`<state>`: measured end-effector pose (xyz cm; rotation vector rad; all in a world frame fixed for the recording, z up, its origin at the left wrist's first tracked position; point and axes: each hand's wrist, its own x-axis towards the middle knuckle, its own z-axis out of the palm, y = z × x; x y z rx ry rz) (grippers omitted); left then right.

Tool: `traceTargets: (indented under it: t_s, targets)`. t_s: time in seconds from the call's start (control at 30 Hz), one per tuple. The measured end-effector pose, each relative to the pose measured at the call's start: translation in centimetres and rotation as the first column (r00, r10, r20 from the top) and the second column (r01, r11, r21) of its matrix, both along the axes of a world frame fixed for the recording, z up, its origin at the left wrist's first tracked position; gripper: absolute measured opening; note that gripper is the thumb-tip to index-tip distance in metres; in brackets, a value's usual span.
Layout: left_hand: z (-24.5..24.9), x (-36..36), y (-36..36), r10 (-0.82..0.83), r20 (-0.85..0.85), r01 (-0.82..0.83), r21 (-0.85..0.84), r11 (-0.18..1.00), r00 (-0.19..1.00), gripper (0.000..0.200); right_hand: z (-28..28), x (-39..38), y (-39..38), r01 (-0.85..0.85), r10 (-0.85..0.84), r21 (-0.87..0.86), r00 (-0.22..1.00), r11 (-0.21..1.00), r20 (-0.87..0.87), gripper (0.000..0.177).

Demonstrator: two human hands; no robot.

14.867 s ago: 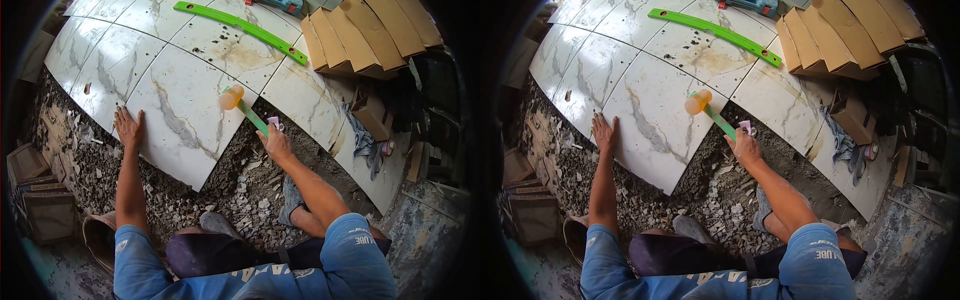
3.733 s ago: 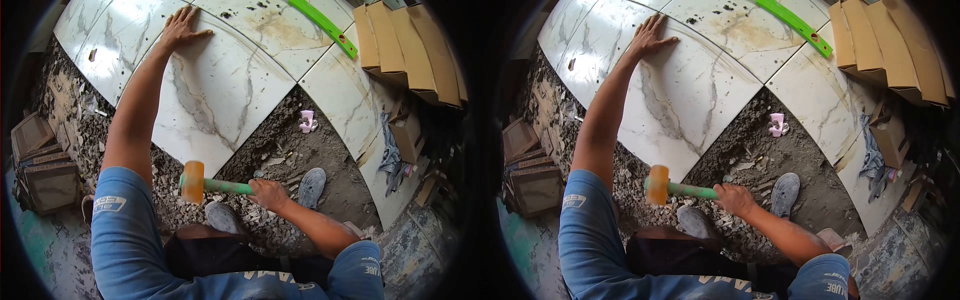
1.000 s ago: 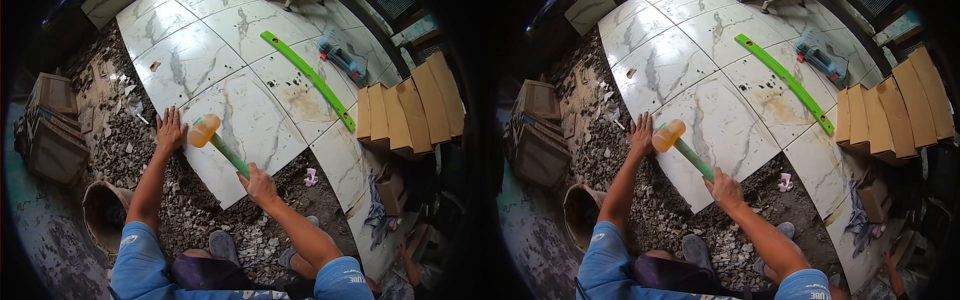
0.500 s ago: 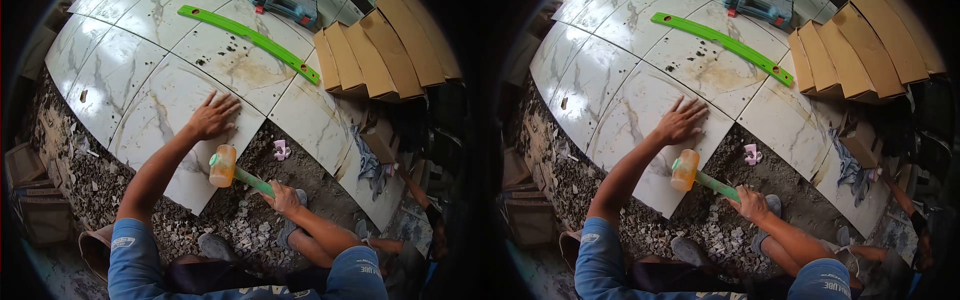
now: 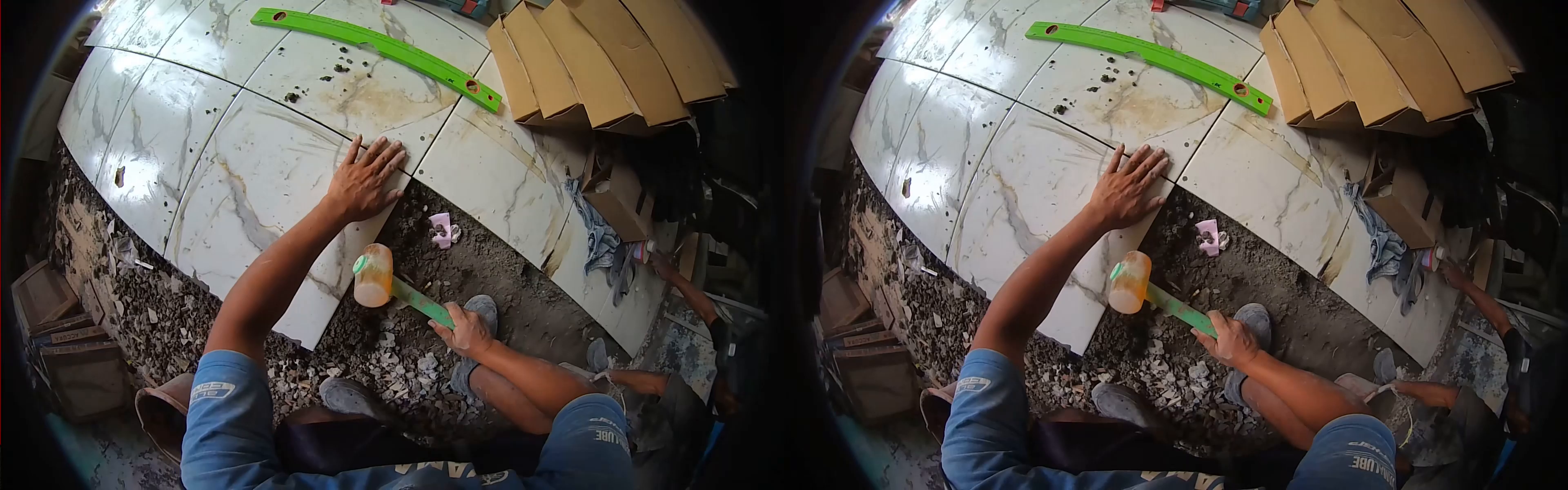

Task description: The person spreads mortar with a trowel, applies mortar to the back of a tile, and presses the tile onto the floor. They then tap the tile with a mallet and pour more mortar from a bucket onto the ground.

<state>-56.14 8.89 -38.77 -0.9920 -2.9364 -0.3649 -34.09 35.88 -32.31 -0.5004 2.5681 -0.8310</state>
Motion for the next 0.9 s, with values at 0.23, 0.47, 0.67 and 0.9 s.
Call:
traceTargets:
  t_s: [0.23, 0.47, 0.67, 0.9]
  targets:
    - [1.5, 4.3, -0.3, 0.081, 0.102, -0.088, 0.062, 0.994, 0.991, 0.081, 0.1, 1.7, -9.4, 0.896, -0.481, -0.374, 0.444, 0.24, 0.756, 0.035]
    - [2.3, 12.4, -1.7, 0.275, 0.195, -0.281, 0.004, 0.96, 0.941, 0.084, 0.3, -0.7, -16.8, 0.93, -0.111, -0.125, 0.092, -0.346, 0.99, 0.038]
    - [0.9, 14.5, -2.4, 0.321, 0.194, -0.33, 0.012, 0.944, 0.927, 0.08, -0.1, -3.5, -18.7, 0.948, -0.042, -0.12, 0.113, -0.294, 0.993, 0.041]
    - [-0.9, 14.9, -2.2, 0.294, 0.108, -0.296, 0.009, 0.955, 0.95, 0.076, -0.3, -3.2, -19.2, 0.95, -0.005, -0.074, 0.076, -0.304, 0.997, 0.04]
